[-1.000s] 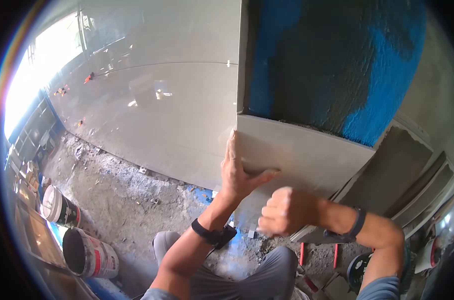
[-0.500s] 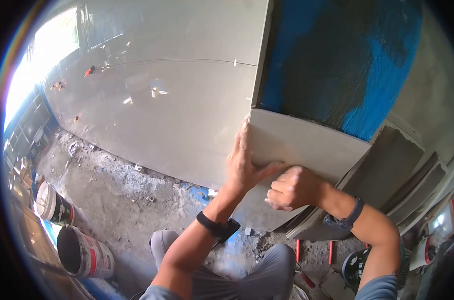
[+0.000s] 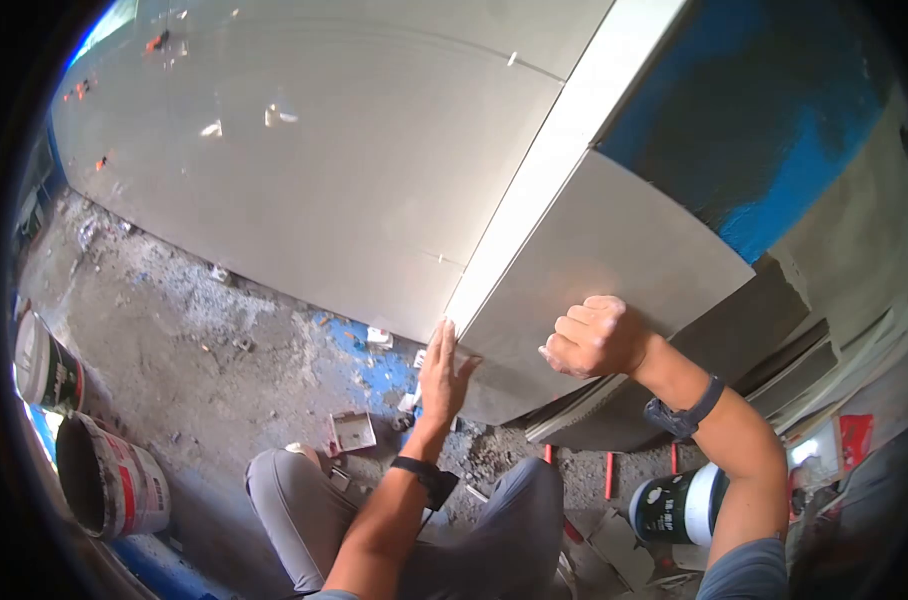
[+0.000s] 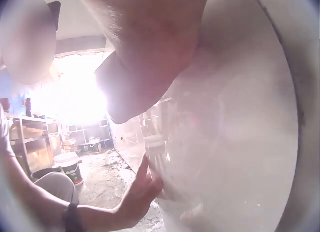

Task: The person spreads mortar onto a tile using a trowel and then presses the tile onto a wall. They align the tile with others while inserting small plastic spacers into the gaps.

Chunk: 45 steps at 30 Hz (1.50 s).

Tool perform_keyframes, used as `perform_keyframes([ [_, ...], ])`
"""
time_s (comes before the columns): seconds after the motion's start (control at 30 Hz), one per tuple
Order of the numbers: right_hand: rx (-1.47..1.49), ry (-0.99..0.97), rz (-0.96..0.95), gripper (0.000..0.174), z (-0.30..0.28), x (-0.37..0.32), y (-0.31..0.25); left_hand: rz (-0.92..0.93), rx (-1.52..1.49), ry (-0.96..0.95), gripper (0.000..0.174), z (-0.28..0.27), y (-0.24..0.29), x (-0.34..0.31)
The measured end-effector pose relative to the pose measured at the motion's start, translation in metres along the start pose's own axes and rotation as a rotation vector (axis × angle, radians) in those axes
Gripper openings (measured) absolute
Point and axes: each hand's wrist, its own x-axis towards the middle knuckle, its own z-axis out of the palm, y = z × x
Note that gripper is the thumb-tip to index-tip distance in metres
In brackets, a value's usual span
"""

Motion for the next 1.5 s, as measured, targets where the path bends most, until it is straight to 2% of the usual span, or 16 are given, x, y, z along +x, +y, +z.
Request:
perform_keyframes([
  [0.07, 0.002, -0.031, -0.018, 0.029, 0.002, 0.002, 0.0, -0.064, 0.026, -0.03, 0.086, -0.006, -0.022, -0.007],
  [0.1, -0.005, -0.043, -0.03, 0.031, 0.004, 0.002, -0.003, -0.04, 0.045, 0.028, 0.082, -0.01, -0.028, -0.007],
  [0.43, 0.018, -0.183, -0.092, 0.033, 0.015, 0.005, -0.007, -0.175, -0.033, 0.001, 0.094, -0.024, -0.052, 0.001],
  [0.63, 0.263, -0.245, -0.101, 0.033, 0.057, 0.02, -0.038, -0.266, -0.094, -0.033, 0.098, -0.023, -0.053, -0.001],
  [0.7, 0.395, -0.206, -0.2, 0.032, 0.07, 0.043, -0.066, -0.344, -0.178, -0.037, 0.097, -0.025, -0.061, -0.006],
  [0.77, 0.454, -0.242, -0.207, 0.03, 0.091, 0.046, -0.069, -0.281, -0.179, -0.017, 0.098, -0.02, -0.057, -0.003],
  [0.83, 0.384, -0.361, -0.215, 0.029, 0.112, 0.033, -0.051, -0.302, -0.211, -0.003, 0.098, -0.018, -0.057, -0.004],
  [0.97, 0.384, -0.385, -0.185, 0.029, 0.113, 0.032, -0.052, -0.268, -0.175, 0.045, 0.097, -0.011, -0.057, -0.009],
  [1.13, 0.52, -0.331, -0.215, 0.038, 0.131, 0.043, -0.067, -0.286, -0.232, 0.037, 0.094, 0.0, -0.056, -0.015],
  [1.3, 0.455, -0.41, -0.194, 0.039, 0.133, 0.038, -0.063, -0.336, -0.316, 0.051, 0.089, 0.001, -0.049, -0.016],
  [1.37, 0.475, -0.383, -0.147, 0.029, 0.132, 0.041, -0.069, -0.358, -0.333, 0.045, 0.087, 0.001, -0.051, -0.016],
  [1.5, 0.495, -0.33, -0.195, 0.028, 0.147, 0.03, -0.073, -0.313, -0.314, 0.015, 0.079, 0.003, -0.053, -0.019],
])
